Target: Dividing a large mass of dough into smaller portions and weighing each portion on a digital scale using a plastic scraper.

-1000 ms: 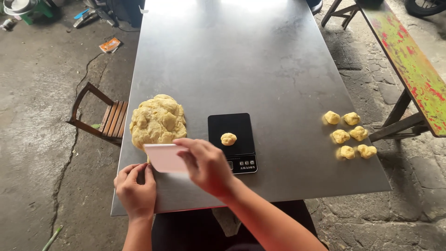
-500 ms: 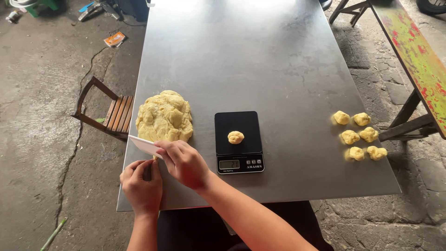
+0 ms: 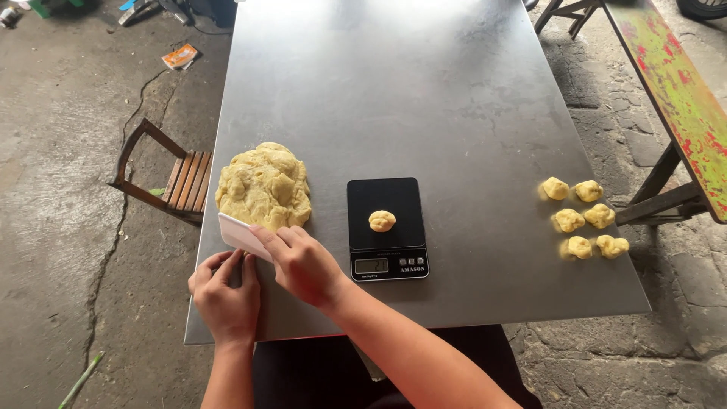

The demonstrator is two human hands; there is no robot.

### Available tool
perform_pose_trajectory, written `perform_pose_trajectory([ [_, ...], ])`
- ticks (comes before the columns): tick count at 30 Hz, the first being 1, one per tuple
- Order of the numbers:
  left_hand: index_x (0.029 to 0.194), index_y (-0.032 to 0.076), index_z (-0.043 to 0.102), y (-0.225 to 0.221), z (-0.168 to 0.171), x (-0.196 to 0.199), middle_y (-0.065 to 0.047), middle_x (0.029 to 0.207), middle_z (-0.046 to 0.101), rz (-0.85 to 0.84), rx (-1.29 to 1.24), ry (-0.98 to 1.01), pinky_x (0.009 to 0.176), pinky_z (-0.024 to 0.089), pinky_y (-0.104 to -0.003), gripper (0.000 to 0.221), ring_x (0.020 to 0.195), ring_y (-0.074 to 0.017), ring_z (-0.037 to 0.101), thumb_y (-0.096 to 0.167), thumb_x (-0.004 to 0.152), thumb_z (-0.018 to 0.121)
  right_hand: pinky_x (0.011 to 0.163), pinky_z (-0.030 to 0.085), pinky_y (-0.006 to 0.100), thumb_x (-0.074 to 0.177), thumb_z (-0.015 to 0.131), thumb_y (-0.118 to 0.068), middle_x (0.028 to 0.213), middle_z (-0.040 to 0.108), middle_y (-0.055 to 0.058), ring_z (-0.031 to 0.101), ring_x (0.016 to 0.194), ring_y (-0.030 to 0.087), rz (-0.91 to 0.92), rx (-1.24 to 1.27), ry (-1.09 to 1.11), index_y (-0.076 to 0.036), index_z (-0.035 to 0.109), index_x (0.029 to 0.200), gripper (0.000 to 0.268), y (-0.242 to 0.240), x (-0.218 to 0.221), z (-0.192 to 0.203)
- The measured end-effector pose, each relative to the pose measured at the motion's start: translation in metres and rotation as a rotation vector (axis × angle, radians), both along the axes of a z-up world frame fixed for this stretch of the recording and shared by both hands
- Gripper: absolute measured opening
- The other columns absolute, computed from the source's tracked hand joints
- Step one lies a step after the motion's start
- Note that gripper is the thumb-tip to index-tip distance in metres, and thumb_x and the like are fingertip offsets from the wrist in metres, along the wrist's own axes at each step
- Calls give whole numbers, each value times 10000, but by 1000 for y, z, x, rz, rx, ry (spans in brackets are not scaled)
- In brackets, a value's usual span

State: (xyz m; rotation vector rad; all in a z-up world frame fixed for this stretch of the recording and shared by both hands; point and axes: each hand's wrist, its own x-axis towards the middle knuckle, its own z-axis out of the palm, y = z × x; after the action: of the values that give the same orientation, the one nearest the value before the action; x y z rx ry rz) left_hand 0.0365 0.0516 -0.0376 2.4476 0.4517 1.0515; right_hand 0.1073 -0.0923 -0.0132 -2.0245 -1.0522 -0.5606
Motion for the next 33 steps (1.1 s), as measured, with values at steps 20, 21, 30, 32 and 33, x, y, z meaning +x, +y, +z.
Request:
perform_pose_trajectory([
  [20,974,85,813,-16,28,-17,-44,1053,717,-52,-90,-21,908,567,-356,44,999,-204,680,120,953,830,662,690,242,980,664,-137,1359,668,110,792,845,136,-297,503,381,-5,596,1358,406,-131,-83,23],
  [21,981,57,808,-18,32,-17,-69,1051,717,-60,-128,-49,898,576,-344,45,985,-198,687,94,966,829,678,647,221,973,664,-195,1348,692,89,785,820,94,-447,549,411,-4,613,1343,419,-148,-84,20],
  [30,1042,142,815,-84,72,11,-24,1081,727,-211,-82,-135,992,475,-357,139,1028,-206,654,90,914,832,694,635,322,1006,662,-92,1204,710,160,684,988,193,-1010,707,394,-7,613,1393,399,-274,-41,14],
  [32,984,162,823,-109,79,28,-25,1016,728,-263,-103,-192,908,493,-344,184,940,-225,650,67,833,867,830,583,391,1004,644,-20,1219,676,266,654,1075,268,-969,758,382,44,603,1386,390,-260,-44,20],
  [33,926,182,831,-122,83,38,-27,951,730,-312,-120,-255,823,510,-331,233,853,-244,646,43,753,902,966,532,459,1002,625,51,1235,640,371,623,1162,343,-922,814,367,94,592,1379,381,-252,-44,23],
])
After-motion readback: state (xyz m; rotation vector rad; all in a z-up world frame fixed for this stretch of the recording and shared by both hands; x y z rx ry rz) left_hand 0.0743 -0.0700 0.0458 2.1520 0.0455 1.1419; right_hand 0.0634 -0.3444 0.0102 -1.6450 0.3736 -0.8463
